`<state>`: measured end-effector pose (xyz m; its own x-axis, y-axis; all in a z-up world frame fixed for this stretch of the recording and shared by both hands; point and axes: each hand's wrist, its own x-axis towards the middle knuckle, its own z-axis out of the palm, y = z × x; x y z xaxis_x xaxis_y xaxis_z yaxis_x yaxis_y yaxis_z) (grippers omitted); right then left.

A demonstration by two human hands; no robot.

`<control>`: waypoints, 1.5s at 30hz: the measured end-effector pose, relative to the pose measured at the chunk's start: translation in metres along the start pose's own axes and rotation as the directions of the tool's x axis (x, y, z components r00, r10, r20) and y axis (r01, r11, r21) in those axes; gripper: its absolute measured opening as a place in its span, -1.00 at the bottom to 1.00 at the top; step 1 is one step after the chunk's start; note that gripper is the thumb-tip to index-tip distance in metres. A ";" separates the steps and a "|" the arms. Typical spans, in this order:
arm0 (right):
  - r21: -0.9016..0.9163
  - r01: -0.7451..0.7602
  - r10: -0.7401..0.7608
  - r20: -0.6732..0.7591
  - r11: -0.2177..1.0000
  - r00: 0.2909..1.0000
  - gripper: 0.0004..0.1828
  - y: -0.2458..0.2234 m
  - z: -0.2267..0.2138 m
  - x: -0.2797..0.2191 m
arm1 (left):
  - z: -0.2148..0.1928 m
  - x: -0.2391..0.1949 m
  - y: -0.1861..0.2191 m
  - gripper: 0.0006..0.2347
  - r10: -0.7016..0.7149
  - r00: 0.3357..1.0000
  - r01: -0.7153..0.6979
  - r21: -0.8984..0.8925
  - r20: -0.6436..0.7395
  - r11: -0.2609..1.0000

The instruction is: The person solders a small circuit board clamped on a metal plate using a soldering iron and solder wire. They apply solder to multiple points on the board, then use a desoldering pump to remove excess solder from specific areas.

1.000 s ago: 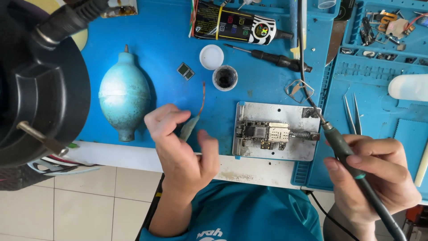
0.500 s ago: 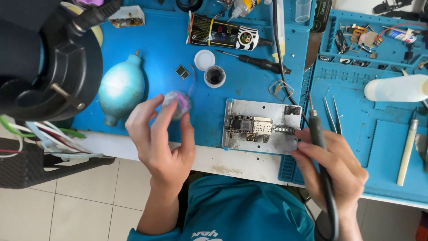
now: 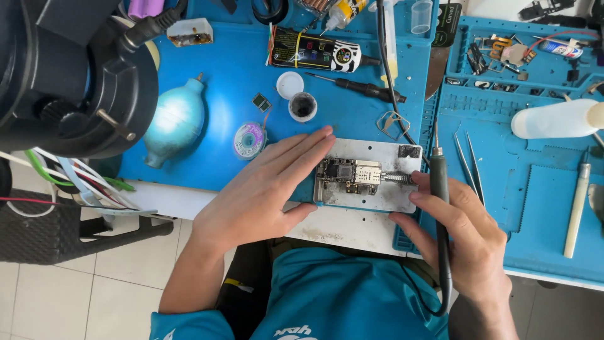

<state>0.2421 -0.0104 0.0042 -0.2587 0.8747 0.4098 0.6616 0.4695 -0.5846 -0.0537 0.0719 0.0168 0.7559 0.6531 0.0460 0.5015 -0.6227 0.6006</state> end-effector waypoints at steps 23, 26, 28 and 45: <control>0.056 -0.125 0.130 -0.102 0.991 0.986 -0.58 -0.011 0.007 -0.003 | 0.070 -0.043 0.046 -0.63 -0.169 0.822 0.142 -0.092 -0.544 0.986; 0.136 -0.146 0.166 -0.147 0.980 0.975 -0.59 -0.008 0.009 -0.018 | 0.091 -0.040 0.052 -0.59 -0.213 0.761 0.207 -0.083 -0.613 0.975; 0.163 -0.129 0.151 -0.129 0.978 0.980 -0.54 -0.005 0.010 -0.022 | 0.091 -0.032 0.060 -0.61 -0.222 0.735 0.222 -0.082 -0.641 0.972; 0.079 -0.096 0.104 -0.112 0.992 0.988 -0.59 -0.004 0.020 -0.019 | 0.085 -0.026 0.057 -0.62 -0.257 0.776 0.212 -0.146 -0.575 0.966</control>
<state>0.2304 -0.0266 -0.0160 -0.1076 0.9000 0.4223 0.6261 0.3914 -0.6744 -0.0095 -0.0169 -0.0180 0.2158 0.9151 0.3406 0.5834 -0.4006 0.7066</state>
